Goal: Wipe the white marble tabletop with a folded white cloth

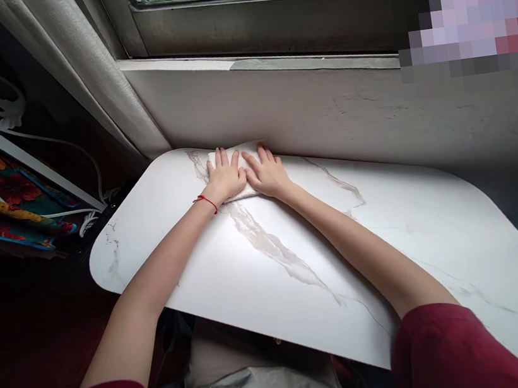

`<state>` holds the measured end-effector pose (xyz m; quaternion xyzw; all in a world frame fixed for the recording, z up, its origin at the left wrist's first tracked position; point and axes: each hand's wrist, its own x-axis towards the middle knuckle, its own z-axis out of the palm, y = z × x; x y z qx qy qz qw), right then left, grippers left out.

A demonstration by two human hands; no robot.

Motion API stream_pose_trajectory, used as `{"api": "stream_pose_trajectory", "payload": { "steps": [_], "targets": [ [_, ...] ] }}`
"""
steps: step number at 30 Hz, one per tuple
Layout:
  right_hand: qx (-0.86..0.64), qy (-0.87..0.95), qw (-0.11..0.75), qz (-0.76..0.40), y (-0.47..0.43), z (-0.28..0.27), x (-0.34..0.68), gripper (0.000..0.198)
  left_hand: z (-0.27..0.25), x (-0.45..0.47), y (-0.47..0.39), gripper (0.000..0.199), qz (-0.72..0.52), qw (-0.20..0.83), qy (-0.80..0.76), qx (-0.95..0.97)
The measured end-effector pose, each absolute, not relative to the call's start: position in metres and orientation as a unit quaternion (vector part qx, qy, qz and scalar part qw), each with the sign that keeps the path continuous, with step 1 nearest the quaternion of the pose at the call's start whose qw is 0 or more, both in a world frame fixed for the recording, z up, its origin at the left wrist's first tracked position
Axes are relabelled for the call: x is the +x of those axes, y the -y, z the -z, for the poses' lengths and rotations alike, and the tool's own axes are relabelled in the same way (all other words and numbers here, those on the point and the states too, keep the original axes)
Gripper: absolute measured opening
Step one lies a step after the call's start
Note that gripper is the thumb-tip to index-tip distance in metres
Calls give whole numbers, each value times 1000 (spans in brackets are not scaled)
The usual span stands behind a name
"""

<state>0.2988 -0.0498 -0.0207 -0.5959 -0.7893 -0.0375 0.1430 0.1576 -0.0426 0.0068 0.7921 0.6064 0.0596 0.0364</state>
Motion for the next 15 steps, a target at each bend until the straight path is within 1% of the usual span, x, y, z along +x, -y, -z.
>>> {"api": "stream_pose_trajectory", "payload": {
  "steps": [5, 15],
  "targets": [
    [-595, 791, 129, 54, 49, 23, 299, 61, -9, 155, 44, 63, -60, 47, -600, 796],
    [-599, 789, 129, 46, 56, 20, 297, 59, -13, 149, 52, 63, -46, 1, -583, 811]
  ]
}}
